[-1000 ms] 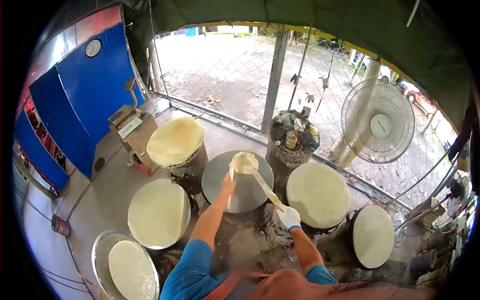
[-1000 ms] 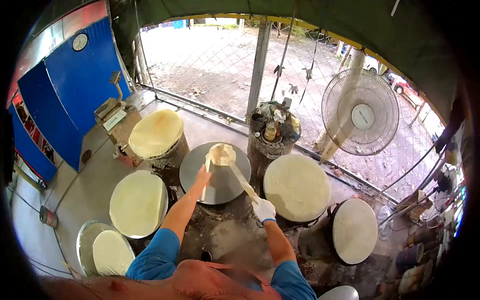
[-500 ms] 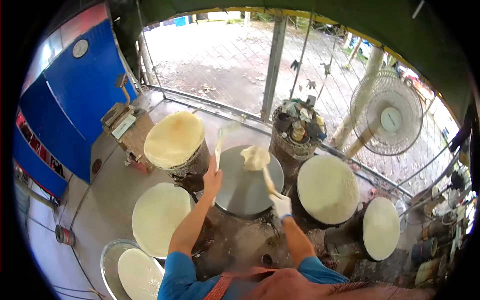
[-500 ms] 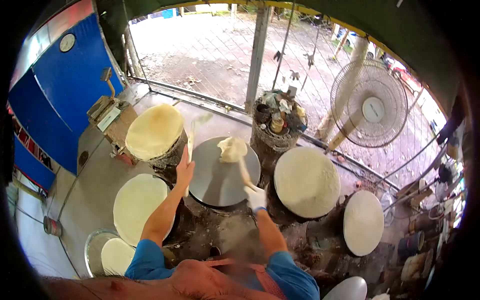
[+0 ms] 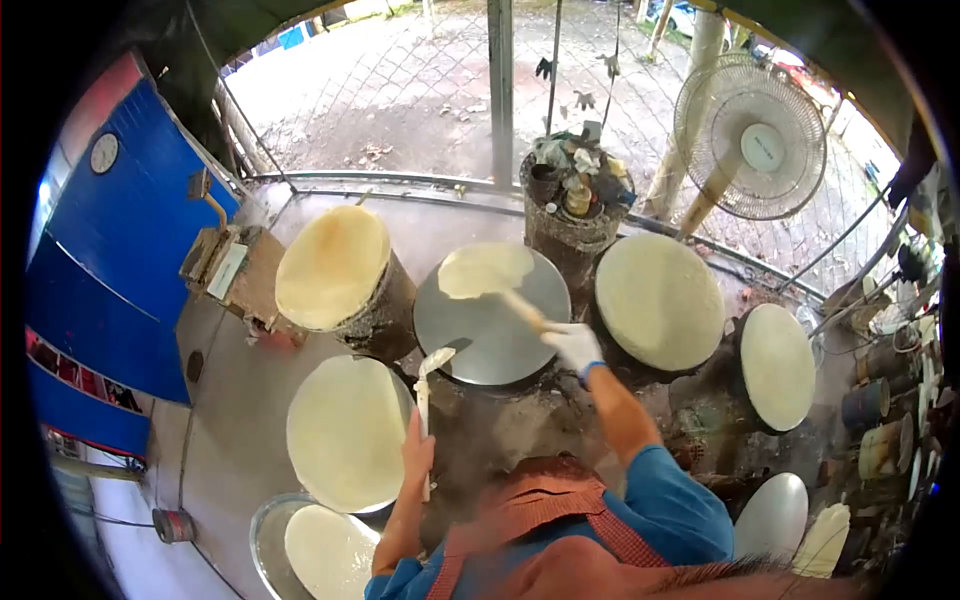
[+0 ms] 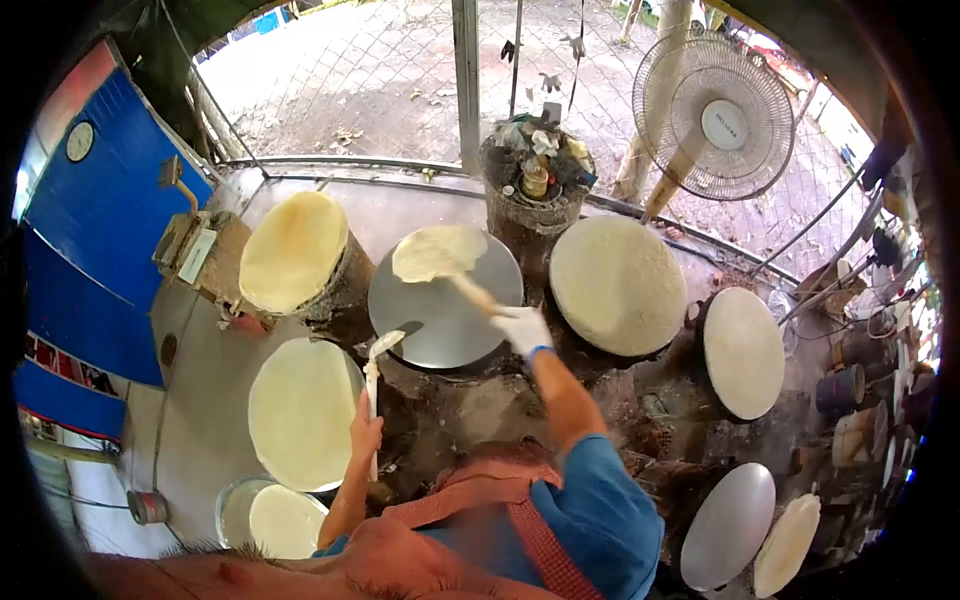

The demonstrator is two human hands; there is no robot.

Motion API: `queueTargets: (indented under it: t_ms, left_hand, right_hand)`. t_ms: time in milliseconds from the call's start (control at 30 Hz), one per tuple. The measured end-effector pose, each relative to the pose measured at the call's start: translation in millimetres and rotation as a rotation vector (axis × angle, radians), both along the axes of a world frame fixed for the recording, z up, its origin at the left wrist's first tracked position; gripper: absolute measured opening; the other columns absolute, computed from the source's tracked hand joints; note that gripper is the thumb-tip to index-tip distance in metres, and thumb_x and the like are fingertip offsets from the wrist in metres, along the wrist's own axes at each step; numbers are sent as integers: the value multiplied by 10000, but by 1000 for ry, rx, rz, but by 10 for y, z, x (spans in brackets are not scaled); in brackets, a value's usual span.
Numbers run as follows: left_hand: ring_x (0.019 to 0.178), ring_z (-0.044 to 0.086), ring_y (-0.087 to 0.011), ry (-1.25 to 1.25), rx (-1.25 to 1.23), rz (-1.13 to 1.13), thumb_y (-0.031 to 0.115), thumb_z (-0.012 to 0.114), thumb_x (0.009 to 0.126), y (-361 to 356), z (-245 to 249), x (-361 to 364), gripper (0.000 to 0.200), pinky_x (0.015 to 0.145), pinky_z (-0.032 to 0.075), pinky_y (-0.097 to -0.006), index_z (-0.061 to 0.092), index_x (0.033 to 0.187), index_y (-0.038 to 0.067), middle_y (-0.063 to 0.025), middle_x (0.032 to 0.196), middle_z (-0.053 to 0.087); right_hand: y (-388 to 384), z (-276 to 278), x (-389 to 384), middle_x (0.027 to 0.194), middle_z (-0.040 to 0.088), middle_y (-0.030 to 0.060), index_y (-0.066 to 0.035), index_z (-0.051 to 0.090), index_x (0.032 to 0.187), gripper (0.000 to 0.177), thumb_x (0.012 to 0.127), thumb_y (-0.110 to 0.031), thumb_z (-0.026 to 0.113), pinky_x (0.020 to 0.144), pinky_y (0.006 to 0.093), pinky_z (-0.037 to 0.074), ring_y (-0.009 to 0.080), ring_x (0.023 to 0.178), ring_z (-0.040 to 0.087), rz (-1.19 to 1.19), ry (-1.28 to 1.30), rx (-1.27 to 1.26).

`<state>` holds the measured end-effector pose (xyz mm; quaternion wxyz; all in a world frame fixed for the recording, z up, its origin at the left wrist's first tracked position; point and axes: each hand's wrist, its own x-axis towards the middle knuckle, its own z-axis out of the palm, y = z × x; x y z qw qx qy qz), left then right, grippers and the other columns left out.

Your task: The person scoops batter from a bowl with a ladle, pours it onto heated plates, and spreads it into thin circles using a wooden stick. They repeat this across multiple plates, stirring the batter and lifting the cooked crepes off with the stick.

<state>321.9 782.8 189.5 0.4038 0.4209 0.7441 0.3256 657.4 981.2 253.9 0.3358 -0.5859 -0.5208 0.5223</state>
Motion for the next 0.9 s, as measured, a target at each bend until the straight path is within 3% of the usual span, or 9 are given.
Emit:
queueTargets:
  t_ms: [33, 67, 100, 233, 367, 467, 633, 733, 900]
  left_hand:
    - [796, 609, -251, -9, -48, 9, 67, 484, 770, -11, 191, 60, 688, 681, 490, -334, 309, 1431, 144, -160, 1318, 506]
    - [680, 616, -236, -26, -84, 20, 68, 484, 768, 61, 296, 119, 690, 595, 501, -328, 311, 1430, 153, -155, 1305, 519]
    - [470, 513, -190, -23, 26, 41, 69, 486, 766, 33, 126, 110, 694, 434, 437, -308, 313, 1430, 168, -160, 1189, 589]
    - [460, 524, -181, -108, -66, 120, 53, 491, 766, 47, 161, 228, 705, 448, 455, -320, 316, 1435, 190, -163, 954, 642]
    - [418, 497, -156, -47, -21, 171, 44, 494, 765, 0, 28, 304, 705, 408, 437, -311, 320, 1435, 177, -135, 807, 639]
    - [419, 495, -155, -99, -75, 227, 27, 495, 761, 29, 211, 456, 704, 400, 427, -312, 323, 1432, 153, -139, 902, 642]
    - [636, 587, -199, -57, -21, 301, 15, 492, 751, -84, 71, 587, 667, 558, 480, -301, 375, 1401, 112, -152, 1138, 591]
    - [1068, 573, -263, 78, 110, 270, 30, 508, 749, -224, -342, 457, 648, 867, 450, -315, 385, 1384, 69, -208, 1257, 540]
    - [1115, 554, -268, -17, -35, 374, 48, 522, 753, -335, -179, 610, 663, 913, 425, -312, 357, 1395, 65, -214, 1265, 532]
  right_hand:
    - [236, -653, 283, 843, 691, 59, -16, 667, 1085, 345, 781, -179, 645, 632, 219, 460, 95, 699, 600, -1, 257, 142]
    - [145, -535, 393, 720, 660, 61, 10, 634, 1131, 375, 796, -153, 673, 462, 263, 420, 89, 528, 538, -126, 360, -138]
    - [89, -722, 225, 661, 629, 49, -2, 635, 1134, 371, 797, -152, 675, 417, 268, 383, 96, 462, 500, -173, 345, -70]
    - [-27, -135, -269, 566, 532, -1, -36, 668, 1088, 343, 769, -154, 712, 375, 274, 296, 98, 415, 438, 52, 443, -396]
    - [644, -675, 478, 561, 512, -5, -96, 648, 1148, 371, 786, -164, 683, 347, 249, 264, 93, 389, 397, 29, 426, -264]
    - [582, -236, 313, 526, 503, 17, -53, 648, 1129, 343, 814, -187, 663, 334, 269, 260, 110, 345, 370, 13, 358, -380]
    - [680, -214, 550, 510, 489, 26, -60, 645, 1142, 360, 810, -197, 669, 340, 285, 257, 120, 336, 363, 299, 323, -476]
    - [1155, -99, 740, 500, 499, 19, -74, 613, 1194, 391, 824, -192, 656, 326, 267, 256, 105, 319, 371, 96, 362, -384]
    - [1059, -274, 454, 503, 499, 41, -89, 628, 1178, 386, 808, -191, 675, 321, 275, 260, 115, 344, 399, 433, 283, -544]
